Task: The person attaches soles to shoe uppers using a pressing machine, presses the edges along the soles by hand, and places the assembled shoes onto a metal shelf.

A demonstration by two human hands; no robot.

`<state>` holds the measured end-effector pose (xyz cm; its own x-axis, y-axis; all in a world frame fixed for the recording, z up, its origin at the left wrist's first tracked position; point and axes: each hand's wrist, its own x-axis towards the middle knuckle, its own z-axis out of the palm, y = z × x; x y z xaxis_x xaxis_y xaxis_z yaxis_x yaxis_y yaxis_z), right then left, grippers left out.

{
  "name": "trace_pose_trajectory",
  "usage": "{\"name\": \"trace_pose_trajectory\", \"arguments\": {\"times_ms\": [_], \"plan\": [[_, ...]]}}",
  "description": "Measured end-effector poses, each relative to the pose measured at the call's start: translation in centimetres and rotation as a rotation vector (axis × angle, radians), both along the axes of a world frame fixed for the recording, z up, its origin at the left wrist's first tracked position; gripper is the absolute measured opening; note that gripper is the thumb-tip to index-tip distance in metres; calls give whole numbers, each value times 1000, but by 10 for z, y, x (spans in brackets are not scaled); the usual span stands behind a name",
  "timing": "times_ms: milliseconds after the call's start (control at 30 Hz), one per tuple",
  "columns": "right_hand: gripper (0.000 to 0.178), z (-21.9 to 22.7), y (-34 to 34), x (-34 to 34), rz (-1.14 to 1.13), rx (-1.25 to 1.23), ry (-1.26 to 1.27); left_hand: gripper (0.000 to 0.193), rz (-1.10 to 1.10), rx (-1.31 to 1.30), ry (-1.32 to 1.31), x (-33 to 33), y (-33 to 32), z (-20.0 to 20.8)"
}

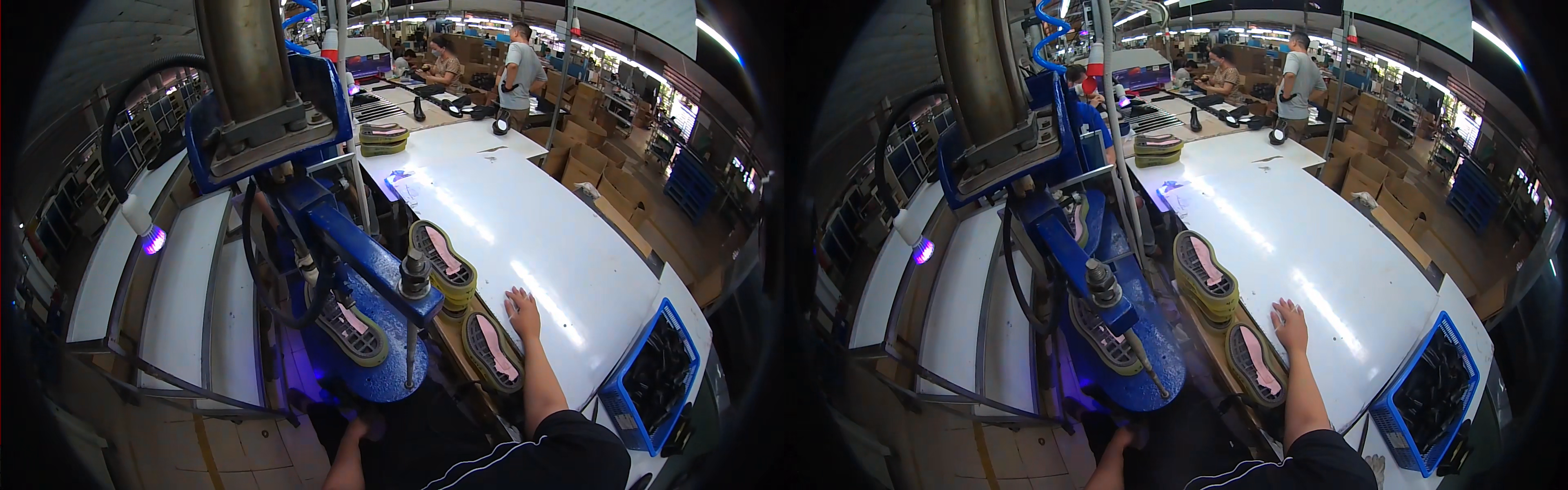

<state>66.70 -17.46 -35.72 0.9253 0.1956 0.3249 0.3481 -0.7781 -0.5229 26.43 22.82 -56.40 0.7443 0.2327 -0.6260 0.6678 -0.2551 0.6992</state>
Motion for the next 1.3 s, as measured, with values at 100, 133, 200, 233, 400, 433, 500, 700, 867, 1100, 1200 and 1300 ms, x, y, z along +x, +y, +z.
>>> {"name": "trace_pose_trajectory", "arguments": {"times_ms": [100, 133, 200, 233, 400, 433, 500, 700, 867, 1100, 1200, 1300], "plan": [[34, 1, 0, -1, -5, 4, -4, 57, 85, 37, -119, -3, 1, -22], [34, 1, -2, -1, -9, 6, -5, 55, 80, 51, -108, -1, 2, -27], [34, 0, -3, 0, -9, 2, -19, 54, 66, 65, -97, -1, 5, -36], [34, 0, -5, 0, -6, -4, -33, 54, 55, 93, -93, -3, 5, -39], [33, 5, 4, 2, 11, 9, -46, 57, 22, 41, -17, -5, 19, -62], [33, 5, 3, 2, 13, 5, -53, 58, 10, 92, 20, -1, 16, -59], [32, 4, -3, 1, -4, 19, -55, 59, -10, 147, 54, 5, 13, -49], [30, -2, 0, 0, 4, 22, -51, 61, 58, 75, 55, -6, 10, -40], [32, -2, 1, -2, -4, -38, -81, 53, 109, 40, 28, -4, 11, -46], [32, 4, -10, -2, -11, 63, 63, 44, 152, -72, 16, 3, 14, -78], [31, 75, 18, -26, 59, 85, 190, 36, 166, -140, -130, -23, 35, -106], [27, 93, -9, -55, 94, 219, -132, 29, 178, -366, 25, -4, 28, -87]]}}
